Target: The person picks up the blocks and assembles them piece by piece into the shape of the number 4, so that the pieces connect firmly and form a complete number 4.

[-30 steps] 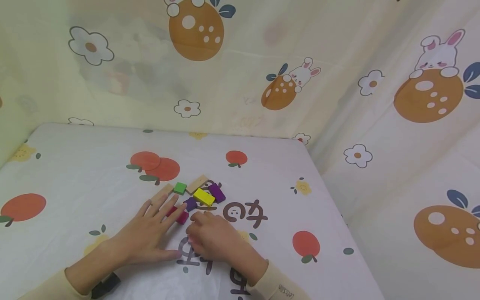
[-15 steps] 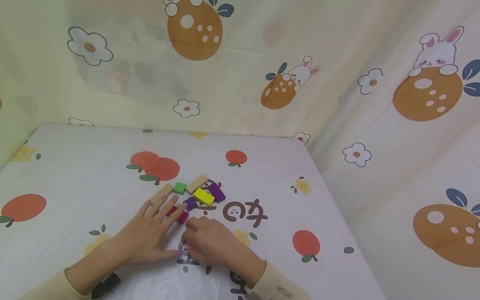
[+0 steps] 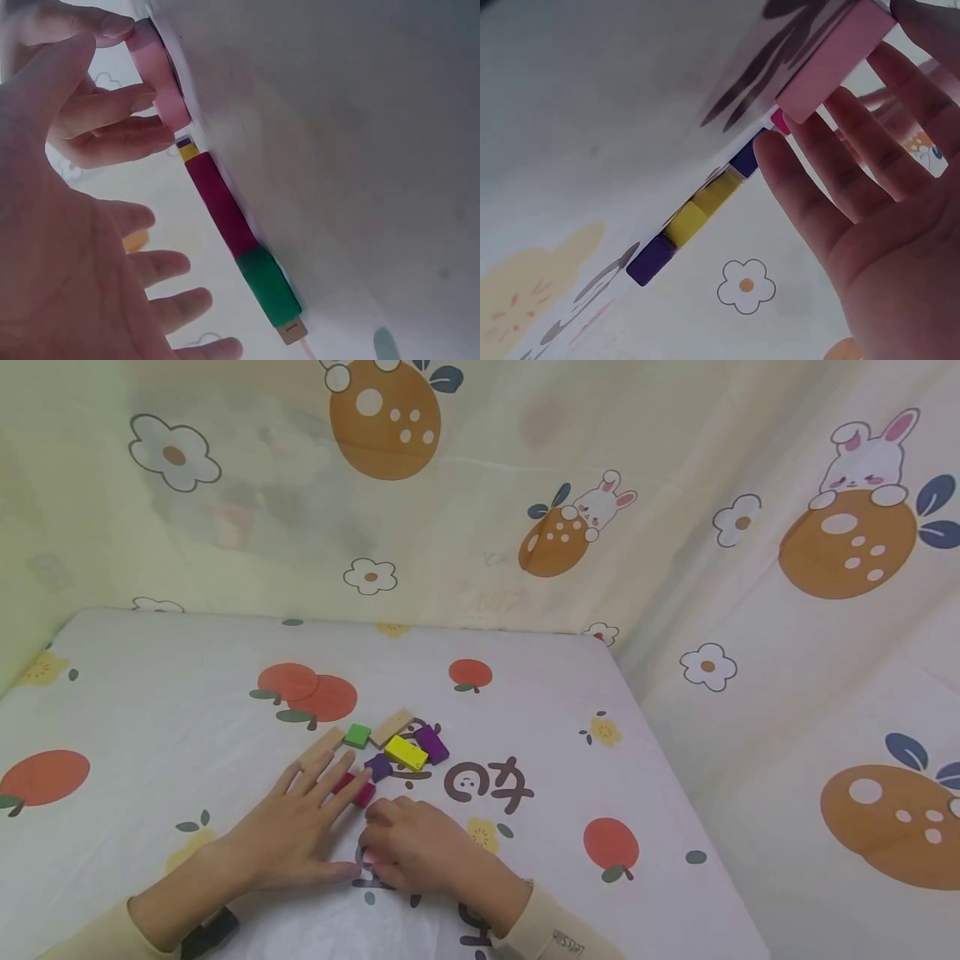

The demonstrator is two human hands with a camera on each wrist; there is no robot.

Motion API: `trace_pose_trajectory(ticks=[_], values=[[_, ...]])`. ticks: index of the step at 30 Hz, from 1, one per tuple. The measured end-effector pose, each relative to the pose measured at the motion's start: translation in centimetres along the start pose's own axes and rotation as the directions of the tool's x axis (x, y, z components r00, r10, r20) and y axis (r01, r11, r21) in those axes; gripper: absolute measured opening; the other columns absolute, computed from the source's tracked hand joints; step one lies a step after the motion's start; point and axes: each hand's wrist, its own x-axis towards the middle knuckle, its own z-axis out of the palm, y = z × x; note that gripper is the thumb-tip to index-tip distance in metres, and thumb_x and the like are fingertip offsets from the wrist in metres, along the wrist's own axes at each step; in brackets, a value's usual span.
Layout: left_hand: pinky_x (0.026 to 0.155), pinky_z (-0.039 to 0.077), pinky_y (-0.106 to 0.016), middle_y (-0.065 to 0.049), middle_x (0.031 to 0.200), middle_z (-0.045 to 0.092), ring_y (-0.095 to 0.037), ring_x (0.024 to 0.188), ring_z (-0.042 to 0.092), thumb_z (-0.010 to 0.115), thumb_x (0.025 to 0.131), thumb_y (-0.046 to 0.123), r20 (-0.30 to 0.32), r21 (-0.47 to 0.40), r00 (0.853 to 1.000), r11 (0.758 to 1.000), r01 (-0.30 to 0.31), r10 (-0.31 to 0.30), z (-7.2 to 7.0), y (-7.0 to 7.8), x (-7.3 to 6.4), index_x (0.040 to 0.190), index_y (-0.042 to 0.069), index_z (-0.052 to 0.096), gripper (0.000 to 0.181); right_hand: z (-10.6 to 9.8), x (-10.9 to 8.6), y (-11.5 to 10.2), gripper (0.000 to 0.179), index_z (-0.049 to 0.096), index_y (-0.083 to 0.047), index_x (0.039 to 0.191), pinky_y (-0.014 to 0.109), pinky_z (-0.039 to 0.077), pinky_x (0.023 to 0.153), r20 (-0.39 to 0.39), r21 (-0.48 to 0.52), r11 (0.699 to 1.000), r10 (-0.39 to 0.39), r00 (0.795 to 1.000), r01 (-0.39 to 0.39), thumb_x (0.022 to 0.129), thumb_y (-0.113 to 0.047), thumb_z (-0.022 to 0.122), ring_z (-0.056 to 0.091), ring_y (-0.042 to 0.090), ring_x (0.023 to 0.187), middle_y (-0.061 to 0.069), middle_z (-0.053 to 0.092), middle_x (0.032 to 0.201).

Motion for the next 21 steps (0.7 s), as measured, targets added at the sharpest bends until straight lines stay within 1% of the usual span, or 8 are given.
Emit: trace_pose_trajectory(ticks=[7,13,18,21], values=[[0.122,0.018,-0.072,-0.014,0.171,0.028,-0.043,0.158,0.020,0.065,0.080,0.077,0.011,-0.007,1.000,1.000,0.003,-0.003,0.09,0.08,-0.12,0.163,0.018,0.033,0.107,0.25,-0.14,0.24,0.023,0.075,-0.027,0.118,0.027,0.052,0.104,-0.026,0.018,1.000,-0.016,1.000,0.016,0.097,-0.035,0.072,0.063,0.013,0.117,-0.001,0.066,0.129],[0.122,0.018,-0.072,-0.014,0.171,0.027,-0.043,0.158,0.018,0.065,0.079,0.077,0.022,-0.012,1.000,1.000,0.005,-0.005,0.21,0.11,-0.14,0.163,0.018,0.033,0.107,0.41,-0.22,0.38,0.022,0.076,-0.027,0.117,0.027,0.052,0.105,-0.033,0.038,0.999,-0.017,0.999,0.018,0.097,-0.034,0.072,0.063,0.013,0.118,-0.001,0.066,0.130],[0.121,0.019,-0.073,-0.015,0.170,0.028,-0.044,0.157,0.020,0.064,0.080,0.077,0.011,-0.004,1.000,1.000,-0.009,0.009,0.15,0.08,-0.25,0.163,0.017,0.034,0.106,0.45,-0.26,0.46,0.022,0.075,-0.026,0.117,0.027,0.052,0.104,-0.039,0.060,0.998,-0.019,0.999,0.022,0.097,-0.034,0.072,0.063,0.013,0.118,0.000,0.065,0.131],[0.121,0.020,-0.072,-0.014,0.170,0.029,-0.044,0.157,0.021,0.063,0.081,0.077,0.001,0.003,1.000,1.000,-0.023,0.023,0.31,0.06,-0.33,0.163,0.017,0.034,0.105,0.39,-0.37,0.58,0.023,0.075,-0.026,0.117,0.028,0.053,0.104,-0.061,0.073,0.997,-0.024,0.998,0.028,0.096,-0.034,0.073,0.064,0.014,0.118,0.000,0.066,0.132]])
